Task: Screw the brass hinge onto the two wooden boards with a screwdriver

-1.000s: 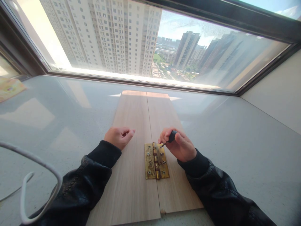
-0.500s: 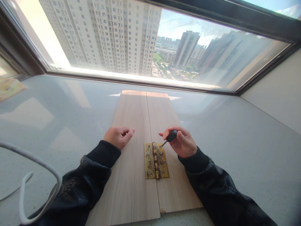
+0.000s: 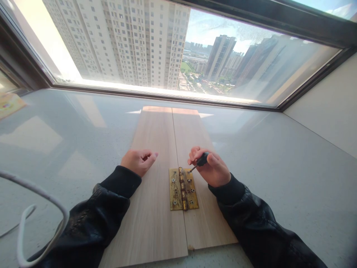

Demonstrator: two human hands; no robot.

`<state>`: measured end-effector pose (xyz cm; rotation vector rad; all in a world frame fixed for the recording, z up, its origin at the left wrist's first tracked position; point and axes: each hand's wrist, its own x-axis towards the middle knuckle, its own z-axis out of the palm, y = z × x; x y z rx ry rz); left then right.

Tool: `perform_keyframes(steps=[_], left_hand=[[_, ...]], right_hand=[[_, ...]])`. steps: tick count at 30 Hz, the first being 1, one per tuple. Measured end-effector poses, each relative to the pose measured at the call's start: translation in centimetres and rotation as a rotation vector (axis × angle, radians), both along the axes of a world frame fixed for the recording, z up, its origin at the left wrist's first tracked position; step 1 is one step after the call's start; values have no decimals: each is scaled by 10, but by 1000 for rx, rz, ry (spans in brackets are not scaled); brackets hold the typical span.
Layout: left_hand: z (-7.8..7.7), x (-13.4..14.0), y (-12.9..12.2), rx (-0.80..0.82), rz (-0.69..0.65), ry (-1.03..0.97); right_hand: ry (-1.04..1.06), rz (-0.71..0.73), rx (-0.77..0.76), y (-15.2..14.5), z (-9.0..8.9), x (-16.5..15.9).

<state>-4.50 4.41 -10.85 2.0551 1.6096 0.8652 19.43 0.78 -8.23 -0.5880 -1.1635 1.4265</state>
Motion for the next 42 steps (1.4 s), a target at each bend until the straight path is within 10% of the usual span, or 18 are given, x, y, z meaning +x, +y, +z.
perform_keyframes(steps=[42], left_hand=[[1, 1, -1, 10, 1, -2]], right_hand=[[77, 83, -42, -4, 10, -8]])
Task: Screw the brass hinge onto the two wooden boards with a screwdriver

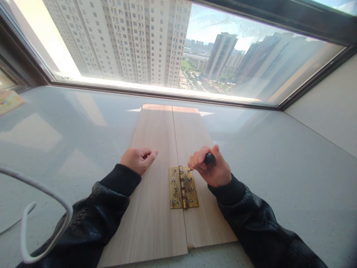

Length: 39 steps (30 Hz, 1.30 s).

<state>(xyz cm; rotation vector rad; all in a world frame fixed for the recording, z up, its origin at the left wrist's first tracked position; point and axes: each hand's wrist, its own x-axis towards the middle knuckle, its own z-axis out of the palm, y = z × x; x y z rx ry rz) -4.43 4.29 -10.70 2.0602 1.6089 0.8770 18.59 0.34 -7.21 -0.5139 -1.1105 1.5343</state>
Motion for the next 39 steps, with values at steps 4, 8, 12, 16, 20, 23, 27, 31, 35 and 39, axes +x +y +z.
perform_keyframes(steps=[4, 8, 12, 16, 20, 23, 27, 31, 35, 39], left_hand=[[1, 0, 0, -7, 5, 5], [3, 1, -1, -16, 7, 9], [5, 1, -2, -28, 14, 6], [5, 1, -2, -28, 16, 9], [5, 1, -2, -26, 14, 4], [5, 1, -2, -23, 16, 4], [3, 1, -2, -23, 15, 3], [3, 1, -1, -28, 12, 5], [4, 1, -2, -36, 15, 4], [5, 1, -2, -38, 17, 3]], right_hand=[[-13, -21, -10, 4, -3, 8], [-49, -61, 36, 4, -7, 10], [-79, -41, 62, 2, -5, 7], [-106, -44, 63, 2, -4, 6], [-99, -129, 80, 4, -9, 10], [-105, -203, 97, 6, -10, 15], [-131, -164, 74, 7, -7, 14], [-121, -56, 36, 2, -4, 6], [-88, -53, 35, 1, -4, 4], [-77, -94, 52, 3, -8, 10]])
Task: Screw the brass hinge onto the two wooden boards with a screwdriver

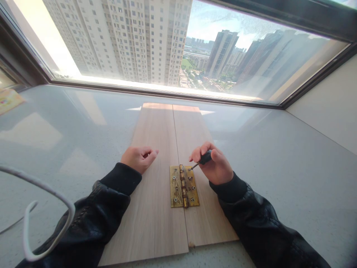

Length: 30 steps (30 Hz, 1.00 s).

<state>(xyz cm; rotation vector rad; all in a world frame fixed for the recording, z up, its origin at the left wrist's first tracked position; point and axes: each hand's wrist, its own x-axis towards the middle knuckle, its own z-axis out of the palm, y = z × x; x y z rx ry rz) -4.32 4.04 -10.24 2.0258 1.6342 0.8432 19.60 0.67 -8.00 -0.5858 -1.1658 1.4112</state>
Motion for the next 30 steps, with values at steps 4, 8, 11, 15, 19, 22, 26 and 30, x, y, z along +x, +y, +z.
perform_keyframes(steps=[4, 8, 11, 15, 19, 22, 26, 30], left_hand=[[-1, 0, 0, 3, -1, 3], [-1, 0, 1, 5, -3, 4], [-1, 0, 1, 8, -2, 1], [-1, 0, 1, 9, 1, -5], [-1, 0, 1, 10, -6, -10], [-2, 0, 1, 15, -3, -6], [-2, 0, 1, 20, 0, -6], [-2, 0, 1, 12, 2, -7]], right_hand=[[-11, -13, 29, 2, -2, 5], [-35, 36, 17, 1, -1, 3], [-31, 87, -24, -2, 3, -4], [-1, 100, -66, -6, 8, -10], [10, 53, -46, -4, 6, -6], [8, -15, 2, 0, 1, 1], [-11, -50, 40, 2, -3, 6], [-13, 9, 15, -1, -1, 1]])
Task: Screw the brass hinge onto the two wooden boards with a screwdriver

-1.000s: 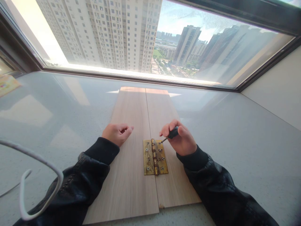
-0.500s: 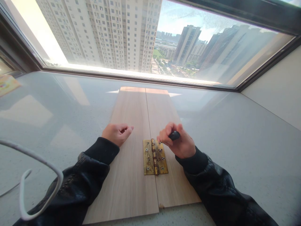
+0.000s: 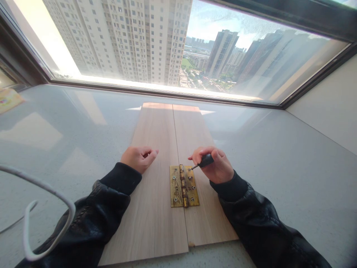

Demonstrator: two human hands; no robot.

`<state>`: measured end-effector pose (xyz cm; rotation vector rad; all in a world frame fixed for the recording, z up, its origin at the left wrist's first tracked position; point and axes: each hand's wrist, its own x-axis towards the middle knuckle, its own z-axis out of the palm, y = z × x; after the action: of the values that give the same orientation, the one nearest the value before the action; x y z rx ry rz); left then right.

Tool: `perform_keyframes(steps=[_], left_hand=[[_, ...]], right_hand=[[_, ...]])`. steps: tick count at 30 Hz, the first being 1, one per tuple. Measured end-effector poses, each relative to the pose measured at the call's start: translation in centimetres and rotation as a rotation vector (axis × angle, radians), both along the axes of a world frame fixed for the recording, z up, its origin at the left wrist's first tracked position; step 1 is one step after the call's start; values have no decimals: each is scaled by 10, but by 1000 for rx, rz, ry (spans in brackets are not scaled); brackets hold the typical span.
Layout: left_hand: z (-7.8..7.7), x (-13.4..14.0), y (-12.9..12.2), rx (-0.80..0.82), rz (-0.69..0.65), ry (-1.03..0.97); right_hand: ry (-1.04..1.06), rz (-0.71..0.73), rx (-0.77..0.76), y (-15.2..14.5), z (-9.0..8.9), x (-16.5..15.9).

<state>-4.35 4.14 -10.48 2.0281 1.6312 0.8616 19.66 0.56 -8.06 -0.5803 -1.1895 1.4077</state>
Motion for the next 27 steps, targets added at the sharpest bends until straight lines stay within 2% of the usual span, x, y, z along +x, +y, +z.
perform_keyframes(steps=[8, 13, 20, 27], left_hand=[[1, 0, 0, 1, -6, -2], [1, 0, 0, 2, -1, 3], [1, 0, 0, 0, -5, 6], [2, 0, 0, -2, -5, 9]], right_hand=[[16, 171, -88, -6, 9, -10], [38, 100, -75, -3, 11, -7], [22, -68, 27, 3, -3, 2], [27, -5, -19, 1, 1, -2]])
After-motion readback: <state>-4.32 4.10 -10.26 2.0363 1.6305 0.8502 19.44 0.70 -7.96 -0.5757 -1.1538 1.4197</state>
